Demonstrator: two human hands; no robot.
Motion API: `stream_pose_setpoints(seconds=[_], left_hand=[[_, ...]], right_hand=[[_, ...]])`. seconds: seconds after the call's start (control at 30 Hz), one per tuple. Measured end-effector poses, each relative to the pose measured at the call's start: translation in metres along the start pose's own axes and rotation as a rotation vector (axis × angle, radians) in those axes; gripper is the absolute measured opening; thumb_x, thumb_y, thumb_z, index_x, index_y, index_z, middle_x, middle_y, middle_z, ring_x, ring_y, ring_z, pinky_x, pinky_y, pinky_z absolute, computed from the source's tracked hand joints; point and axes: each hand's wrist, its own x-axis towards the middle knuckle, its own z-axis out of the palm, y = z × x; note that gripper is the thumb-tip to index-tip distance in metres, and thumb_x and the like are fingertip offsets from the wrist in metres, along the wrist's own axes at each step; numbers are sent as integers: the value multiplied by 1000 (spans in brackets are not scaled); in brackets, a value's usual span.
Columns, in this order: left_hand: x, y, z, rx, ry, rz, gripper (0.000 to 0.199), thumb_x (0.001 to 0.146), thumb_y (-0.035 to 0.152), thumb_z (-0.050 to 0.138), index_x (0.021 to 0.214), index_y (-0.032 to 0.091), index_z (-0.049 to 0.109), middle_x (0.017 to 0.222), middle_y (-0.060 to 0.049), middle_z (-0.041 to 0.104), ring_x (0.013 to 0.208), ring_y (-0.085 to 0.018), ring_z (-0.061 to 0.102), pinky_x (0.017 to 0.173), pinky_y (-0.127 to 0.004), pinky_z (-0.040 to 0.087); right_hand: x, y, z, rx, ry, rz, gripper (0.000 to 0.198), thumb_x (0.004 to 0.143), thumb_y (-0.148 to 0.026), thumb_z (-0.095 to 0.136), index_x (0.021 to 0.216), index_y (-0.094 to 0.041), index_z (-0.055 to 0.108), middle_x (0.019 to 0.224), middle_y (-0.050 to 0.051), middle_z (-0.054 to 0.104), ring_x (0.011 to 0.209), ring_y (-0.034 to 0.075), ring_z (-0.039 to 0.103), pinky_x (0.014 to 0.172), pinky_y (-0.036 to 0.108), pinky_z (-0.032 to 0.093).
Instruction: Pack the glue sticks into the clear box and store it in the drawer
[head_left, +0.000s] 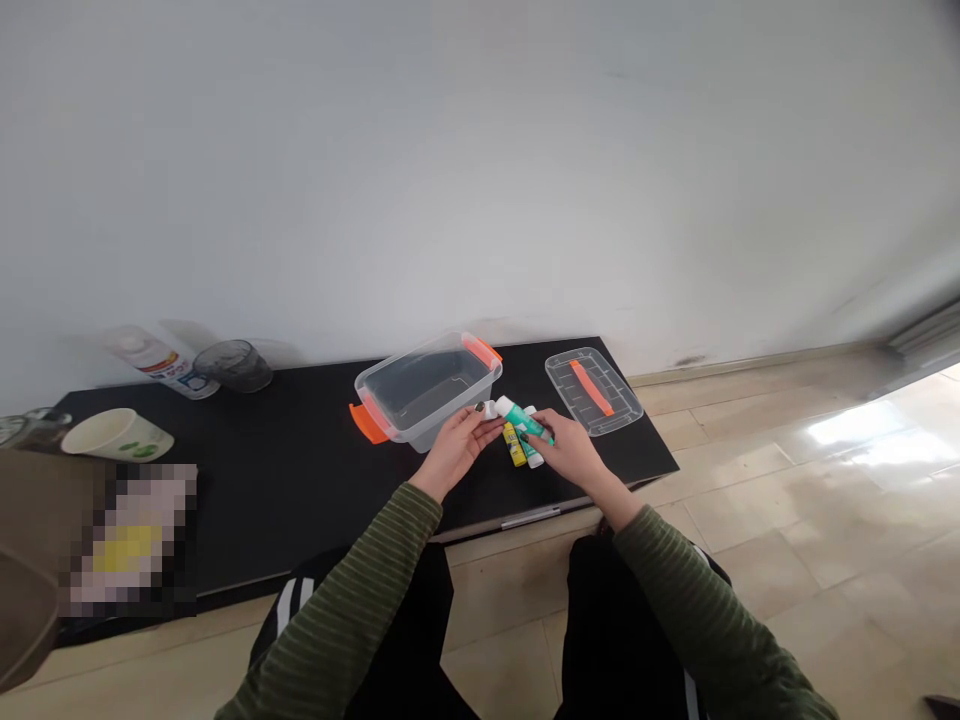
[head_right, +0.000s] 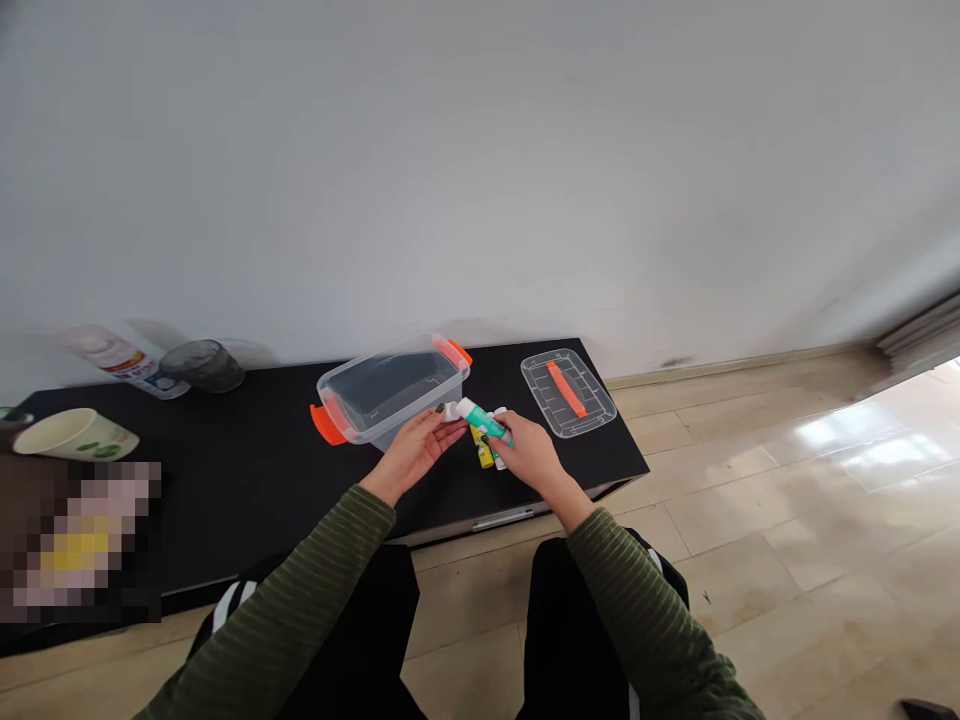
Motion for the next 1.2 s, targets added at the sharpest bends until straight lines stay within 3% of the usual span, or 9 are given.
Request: stream_pose_setpoints(seconds=[0.1,0.33,0.63,0.9,1.03,1.1,1.2], left_hand=[[-3,1,-2,12,6,40,13,82,21,72,88,15,62,86,-4,72,83,-14,71,91,-32,56],[-5,0,-6,104,-14,84,29,75,29,81,92,15,62,87,-2,70,83,-13,69,91,-33,57],[-10,-2,-5,250,-41,136,42,69,41,84,95,15,64,91,-4,71,90,-17,69,97,-40,54],[-17,3,-7,379,-83,138,45,69,44,83,97,15,65,94,-6,73,90,-20,70,93,-40,55],[-24,11,-7,590,-91,273,43,71,46,79,98,16,65,100,-9,73,96,-24,69,92,-41,55],[-27,25,-10,757,1,474,38,78,43,73,107,19,64,116,-11,70,110,-27,65,100,-42,50],[-25,57,-26,1026,377,779,40,87,38,64,123,23,60,144,-10,54,137,-29,46,116,-44,35]], right_hand=[[-4,-4,1,-46,28,-56,27,86,-28,64,113,-23,63,107,5,69,98,20,64,81,28,46],[-6,-8,-3,-80,93,-105,31,88,-27,64,119,-25,65,107,6,67,103,22,61,86,31,47],[-8,-21,-12,-34,-29,5,35,90,-31,63,123,-24,67,114,8,69,107,22,61,95,31,46],[-13,-22,-13,167,-32,79,28,82,-29,67,109,-23,75,103,4,74,84,18,66,76,26,47],[-12,-26,-10,282,-149,102,25,81,-33,66,103,-21,74,86,0,73,74,15,63,69,24,45],[-11,-27,-6,376,-211,100,24,84,-37,64,97,-19,73,81,0,72,74,14,64,70,24,46],[-7,-27,2,557,-258,180,28,87,-44,59,87,-18,68,74,1,70,67,13,63,67,24,48]])
